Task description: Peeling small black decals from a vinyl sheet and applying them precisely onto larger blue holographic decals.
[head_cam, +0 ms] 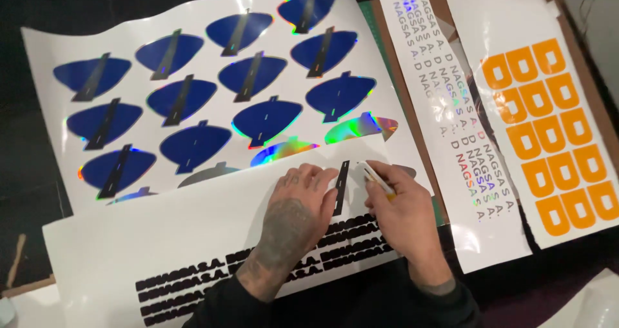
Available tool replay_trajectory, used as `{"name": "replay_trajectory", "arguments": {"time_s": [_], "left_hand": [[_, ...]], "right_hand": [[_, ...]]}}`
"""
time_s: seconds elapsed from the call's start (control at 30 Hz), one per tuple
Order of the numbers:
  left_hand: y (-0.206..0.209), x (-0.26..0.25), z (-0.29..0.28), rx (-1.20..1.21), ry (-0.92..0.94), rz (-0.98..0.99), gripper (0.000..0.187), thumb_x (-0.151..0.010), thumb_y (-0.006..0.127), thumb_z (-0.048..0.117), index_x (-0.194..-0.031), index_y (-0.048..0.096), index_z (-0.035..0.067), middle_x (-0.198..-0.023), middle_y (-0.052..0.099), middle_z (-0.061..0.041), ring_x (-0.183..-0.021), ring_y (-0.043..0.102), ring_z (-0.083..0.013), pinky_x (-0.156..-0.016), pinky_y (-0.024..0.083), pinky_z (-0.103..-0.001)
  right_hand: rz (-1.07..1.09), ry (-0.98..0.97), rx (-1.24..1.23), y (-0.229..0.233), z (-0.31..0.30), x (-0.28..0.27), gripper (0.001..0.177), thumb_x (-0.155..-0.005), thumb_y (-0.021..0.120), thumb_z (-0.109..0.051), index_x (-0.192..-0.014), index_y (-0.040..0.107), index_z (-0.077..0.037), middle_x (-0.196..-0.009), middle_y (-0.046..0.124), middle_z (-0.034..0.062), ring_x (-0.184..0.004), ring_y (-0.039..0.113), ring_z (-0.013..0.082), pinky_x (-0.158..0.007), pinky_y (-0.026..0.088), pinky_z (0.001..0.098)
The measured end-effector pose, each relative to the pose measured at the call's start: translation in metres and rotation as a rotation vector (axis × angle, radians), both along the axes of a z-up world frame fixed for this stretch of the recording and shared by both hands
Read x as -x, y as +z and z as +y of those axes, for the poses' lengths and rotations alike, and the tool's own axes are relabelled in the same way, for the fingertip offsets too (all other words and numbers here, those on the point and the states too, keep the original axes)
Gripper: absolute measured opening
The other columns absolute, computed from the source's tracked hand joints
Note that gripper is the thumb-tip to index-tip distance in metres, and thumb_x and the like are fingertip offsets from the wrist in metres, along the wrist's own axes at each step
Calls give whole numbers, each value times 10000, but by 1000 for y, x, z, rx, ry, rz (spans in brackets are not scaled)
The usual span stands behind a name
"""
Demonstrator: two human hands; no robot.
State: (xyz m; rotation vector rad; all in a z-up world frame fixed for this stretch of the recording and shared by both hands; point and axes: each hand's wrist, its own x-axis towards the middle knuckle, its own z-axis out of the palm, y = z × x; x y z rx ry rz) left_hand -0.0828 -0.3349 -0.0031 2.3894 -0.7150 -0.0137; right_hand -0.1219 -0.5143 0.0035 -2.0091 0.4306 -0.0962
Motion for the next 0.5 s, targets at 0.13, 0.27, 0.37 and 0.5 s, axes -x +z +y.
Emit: {"name": "replay_trajectory", "arguments": {"time_s": [0.13, 0.27, 0.37, 0.5], "left_hand": [[-10, -13, -14, 35, 30, 30, 309, -892, 714, 147, -1191, 650, 99, -1030, 651, -98, -955, 647, -311, -832, 516, -427], [-12, -20, -17, 74, 58, 17, 304, -870, 735, 141, -1164, 665, 105, -958, 662, -83, -875, 669, -282, -762, 536, -399], [-10, -24, -18, 83, 62, 73, 323, -851, 747, 150, -1162, 671, 106, -902, 663, -60, -848, 680, -238, -732, 539, -376], [-13, -26, -18, 64, 77, 73, 298, -869, 746, 159, -1156, 675, 118, -874, 655, -51, -826, 675, -229, -711, 541, -366]], "right_hand": [[193, -97, -232, -11, -6, -3, 384, -931, 653, -164, -1298, 698, -57, -822, 738, 57, -625, 650, 80, -572, 551, 241], [221, -125, -311, -15, -10, -4, 372, -940, 641, -179, -1286, 720, -68, -793, 753, 29, -589, 632, 64, -543, 536, 232], [279, -178, -237, -5, -6, -7, 348, -909, 686, -185, -1235, 748, -81, -725, 737, 60, -542, 636, 84, -515, 528, 248], [242, -160, -134, -9, -4, -8, 333, -882, 699, -183, -1198, 746, -89, -783, 773, 65, -539, 672, 94, -527, 544, 261]]}}
